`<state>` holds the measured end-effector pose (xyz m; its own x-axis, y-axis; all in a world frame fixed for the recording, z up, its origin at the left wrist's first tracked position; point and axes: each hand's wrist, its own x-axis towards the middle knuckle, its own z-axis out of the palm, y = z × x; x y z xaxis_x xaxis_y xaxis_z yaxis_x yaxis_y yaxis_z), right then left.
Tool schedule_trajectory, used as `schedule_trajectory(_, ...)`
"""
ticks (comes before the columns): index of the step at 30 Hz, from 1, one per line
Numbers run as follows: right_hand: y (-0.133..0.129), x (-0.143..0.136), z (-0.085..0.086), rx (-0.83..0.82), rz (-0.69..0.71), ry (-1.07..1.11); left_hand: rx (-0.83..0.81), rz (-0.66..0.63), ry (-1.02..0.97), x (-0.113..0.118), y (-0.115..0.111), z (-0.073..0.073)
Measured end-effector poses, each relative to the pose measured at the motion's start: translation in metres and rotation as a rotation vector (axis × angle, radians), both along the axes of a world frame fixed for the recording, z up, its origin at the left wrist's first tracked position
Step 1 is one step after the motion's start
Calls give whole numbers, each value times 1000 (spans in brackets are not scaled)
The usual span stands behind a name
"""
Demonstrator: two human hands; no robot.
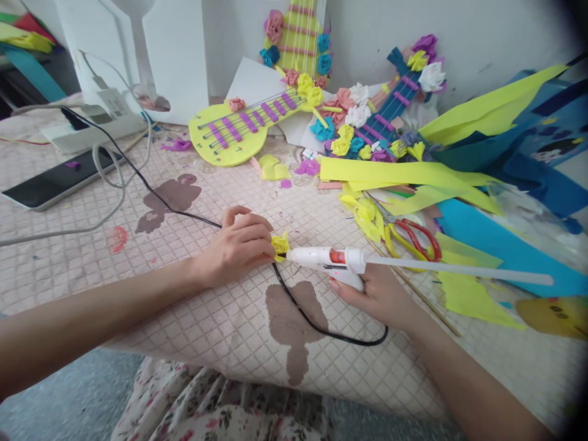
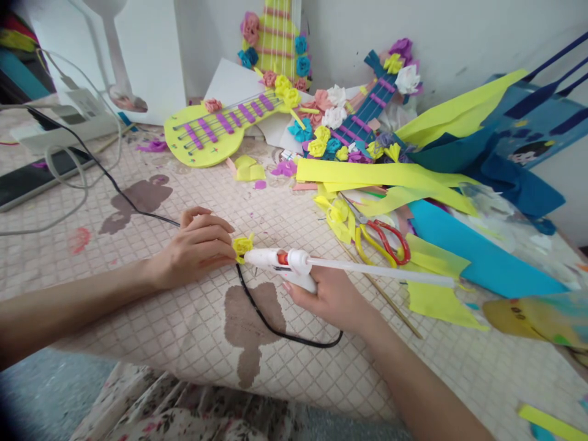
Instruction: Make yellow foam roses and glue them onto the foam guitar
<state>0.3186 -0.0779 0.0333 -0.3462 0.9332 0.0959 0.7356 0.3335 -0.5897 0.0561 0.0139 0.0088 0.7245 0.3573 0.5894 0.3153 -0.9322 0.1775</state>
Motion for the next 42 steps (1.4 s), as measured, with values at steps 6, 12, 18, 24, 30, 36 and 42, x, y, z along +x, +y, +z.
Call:
schedule_trajectory(6,1,1,-2,-30,19,-3,-21,5,11,0,0,0)
schedule_trajectory(12,3,1,-2,-32,28,-16,-32,5,15,0,0,0)
schedule_trajectory(18,3,2,-4,-30,14,-47,-39,9,22,1,-1,1)
schedule_trajectory(24,3,2,-3,-31,9,-54,-57,12,19,2,-1,2)
schedule_trajectory(30,3,4,0,1,-2,-90,-64,9,2,2,-2,1)
schedule_trajectory(36,4,8,0,3,-3,-72,-107,20,8,1,0,-2)
schedule_trajectory(42,6,9,1,-2,14,-48,-167,42,-2,2,0,-1)
